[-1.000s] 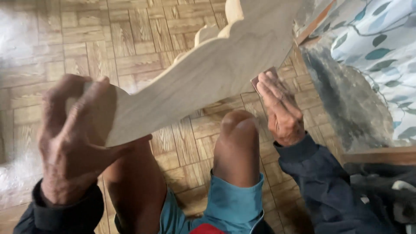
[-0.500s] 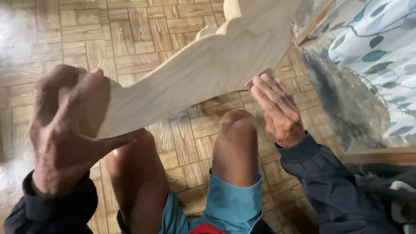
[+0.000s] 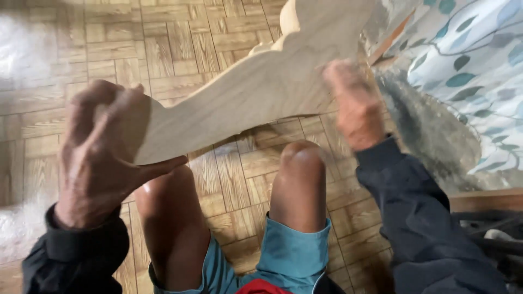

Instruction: The person sits on the floor and sands a carved wooden piece using a sanding block. They hold the piece with one hand and rub the sanding block over the curved surfaces and edges, flipping the piece to work on different sides.

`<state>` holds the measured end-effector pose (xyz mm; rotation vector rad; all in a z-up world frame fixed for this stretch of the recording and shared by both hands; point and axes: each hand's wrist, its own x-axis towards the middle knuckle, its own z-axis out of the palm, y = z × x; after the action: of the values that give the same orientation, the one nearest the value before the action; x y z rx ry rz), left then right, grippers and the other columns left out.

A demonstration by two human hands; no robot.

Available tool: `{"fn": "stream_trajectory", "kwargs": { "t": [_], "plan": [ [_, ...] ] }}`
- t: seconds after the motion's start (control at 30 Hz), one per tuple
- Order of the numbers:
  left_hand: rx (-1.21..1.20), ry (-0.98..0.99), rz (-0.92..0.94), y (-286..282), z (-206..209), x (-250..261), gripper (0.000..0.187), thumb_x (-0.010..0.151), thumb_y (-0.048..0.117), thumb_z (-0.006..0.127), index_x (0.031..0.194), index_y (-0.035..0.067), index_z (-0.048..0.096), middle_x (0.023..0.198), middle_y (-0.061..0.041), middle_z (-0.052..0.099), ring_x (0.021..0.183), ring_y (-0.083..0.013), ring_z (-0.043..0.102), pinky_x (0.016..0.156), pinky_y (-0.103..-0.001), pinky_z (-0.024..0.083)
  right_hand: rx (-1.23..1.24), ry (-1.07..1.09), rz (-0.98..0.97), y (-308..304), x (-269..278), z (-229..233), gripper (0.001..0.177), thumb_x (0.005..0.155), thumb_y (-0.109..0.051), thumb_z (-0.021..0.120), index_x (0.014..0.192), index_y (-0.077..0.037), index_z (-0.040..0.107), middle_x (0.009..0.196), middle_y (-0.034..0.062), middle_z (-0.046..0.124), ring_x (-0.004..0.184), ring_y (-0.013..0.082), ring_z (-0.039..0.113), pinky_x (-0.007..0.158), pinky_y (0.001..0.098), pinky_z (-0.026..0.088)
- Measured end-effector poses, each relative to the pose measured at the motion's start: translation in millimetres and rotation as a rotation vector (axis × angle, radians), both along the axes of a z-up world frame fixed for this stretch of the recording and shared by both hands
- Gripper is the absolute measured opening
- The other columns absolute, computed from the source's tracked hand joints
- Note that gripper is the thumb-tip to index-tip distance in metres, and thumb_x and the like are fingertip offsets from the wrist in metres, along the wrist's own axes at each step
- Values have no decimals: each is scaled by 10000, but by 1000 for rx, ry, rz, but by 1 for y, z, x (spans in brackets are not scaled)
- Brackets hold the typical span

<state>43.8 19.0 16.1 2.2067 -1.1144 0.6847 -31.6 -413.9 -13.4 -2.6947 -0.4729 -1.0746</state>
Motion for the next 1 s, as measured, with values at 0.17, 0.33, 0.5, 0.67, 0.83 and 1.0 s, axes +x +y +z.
{"fn": "stream_trajectory", "kwargs": {
  "t": [0.17, 0.33, 0.5, 0.67, 0.83, 1.0],
  "plan": [
    [-17, 5, 27, 4, -11, 1, 1180, 704, 457, 988, 1610, 82, 332, 1460, -260, 409, 1307, -447, 509, 804, -599, 653, 1, 67, 382, 76, -16, 4, 865, 1101, -447, -77, 1427, 77, 528, 1520, 243, 503, 1494, 348, 441, 1276, 460, 399],
    [-75, -64, -13, -7, 3, -3, 989, 745, 331, 1016, 1444, -82, 451, 1350, -286, 471, 1201, -445, 567, 871, -607, 650, -6, 37, 85, 49, -3, 10, 380, 1104, 66, 385, 1447, 106, 543, 1473, 291, 562, 1415, 433, 527, 1238, 483, 412],
    [-91, -109, -37, -13, 3, -9, 949, 819, 387, 1001, 1390, -109, 428, 1241, -275, 467, 1097, -401, 570, 917, -607, 615, 157, 489, 306, 156, -34, 29, 557, 1127, -226, 145, 1623, 17, 217, 1724, 145, 188, 1623, 245, 190, 1380, 402, 126],
    [-70, -41, 28, -10, -2, -22, 1072, 750, 479, 1014, 1469, -50, 422, 1368, -278, 469, 1181, -424, 544, 941, -590, 573, 1017, 651, 718, 158, -29, -6, 693, 950, 14, 180, 1636, -11, 78, 1744, 192, 77, 1643, 306, 129, 1391, 405, 98],
    [-94, -54, -19, -17, -11, -15, 1117, 697, 451, 1028, 1477, -51, 406, 1393, -307, 450, 1277, -503, 499, 1089, -634, 451, 180, 49, 102, 157, -6, 17, 371, 1136, -22, 414, 1459, 74, 571, 1507, 249, 560, 1432, 407, 526, 1244, 470, 387],
    [-82, -12, 1, -18, -14, -16, 1201, 624, 379, 1078, 1497, 29, 331, 1404, -238, 419, 1228, -433, 523, 977, -569, 565, 192, 66, 251, 213, -21, 30, 488, 1016, 215, 458, 1467, 51, 542, 1537, 210, 529, 1508, 408, 435, 1304, 508, 339]
  ]
}}
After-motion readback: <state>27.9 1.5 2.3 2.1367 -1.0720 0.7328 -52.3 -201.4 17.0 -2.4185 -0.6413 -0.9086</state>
